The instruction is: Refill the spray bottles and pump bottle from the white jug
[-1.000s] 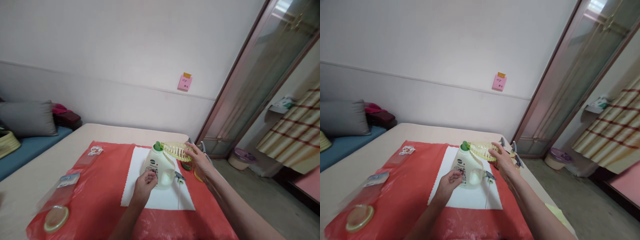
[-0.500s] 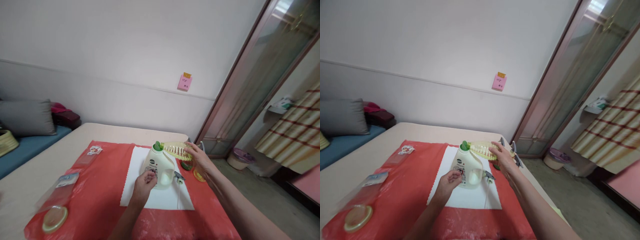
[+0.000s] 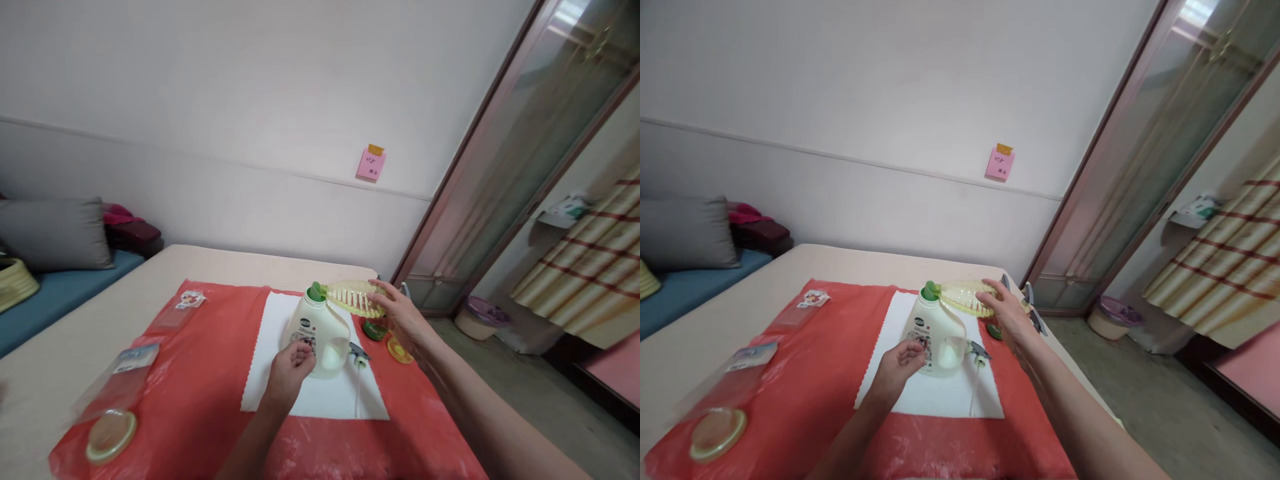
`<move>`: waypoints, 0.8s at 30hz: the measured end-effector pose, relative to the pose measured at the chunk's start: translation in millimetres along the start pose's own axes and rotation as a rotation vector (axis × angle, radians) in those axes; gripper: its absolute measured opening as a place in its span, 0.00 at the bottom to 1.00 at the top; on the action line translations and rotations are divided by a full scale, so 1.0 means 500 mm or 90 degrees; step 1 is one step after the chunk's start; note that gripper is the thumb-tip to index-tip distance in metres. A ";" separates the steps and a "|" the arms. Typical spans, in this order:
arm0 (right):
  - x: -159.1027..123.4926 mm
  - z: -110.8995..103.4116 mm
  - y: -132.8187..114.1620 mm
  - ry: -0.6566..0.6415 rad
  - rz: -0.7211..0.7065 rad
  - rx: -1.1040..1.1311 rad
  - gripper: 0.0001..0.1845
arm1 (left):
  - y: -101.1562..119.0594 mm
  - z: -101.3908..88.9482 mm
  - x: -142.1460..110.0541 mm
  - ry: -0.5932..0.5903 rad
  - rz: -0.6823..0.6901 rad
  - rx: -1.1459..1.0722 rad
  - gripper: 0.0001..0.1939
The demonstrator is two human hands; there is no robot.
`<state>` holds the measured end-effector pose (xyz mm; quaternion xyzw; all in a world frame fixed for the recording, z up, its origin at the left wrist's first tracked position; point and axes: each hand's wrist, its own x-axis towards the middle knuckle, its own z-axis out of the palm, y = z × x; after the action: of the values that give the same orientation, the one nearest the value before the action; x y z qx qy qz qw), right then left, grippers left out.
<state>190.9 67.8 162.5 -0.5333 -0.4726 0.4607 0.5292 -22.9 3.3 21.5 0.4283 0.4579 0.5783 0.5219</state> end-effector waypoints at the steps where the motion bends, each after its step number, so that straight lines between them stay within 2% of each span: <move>1: -0.001 0.000 0.000 -0.001 -0.001 -0.008 0.27 | -0.001 -0.001 0.000 -0.002 0.000 0.001 0.15; 9: -0.008 0.005 -0.023 -0.006 -0.029 -0.105 0.31 | -0.012 -0.001 0.006 -0.006 -0.005 0.003 0.15; 15: 0.004 0.014 -0.038 0.031 -0.077 -0.189 0.36 | -0.014 -0.003 0.007 -0.006 -0.004 0.002 0.15; 19: 0.013 0.017 -0.053 0.016 -0.102 -0.225 0.37 | -0.012 -0.003 0.006 -0.009 -0.003 0.004 0.14; 24: 0.028 0.023 -0.075 -0.002 -0.196 -0.299 0.37 | -0.009 -0.004 0.005 -0.010 -0.002 -0.001 0.14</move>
<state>180.8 83.0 199.7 -0.5626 -0.6426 0.2536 0.4542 -23.9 5.8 16.6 0.4315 0.4544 0.5745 0.5266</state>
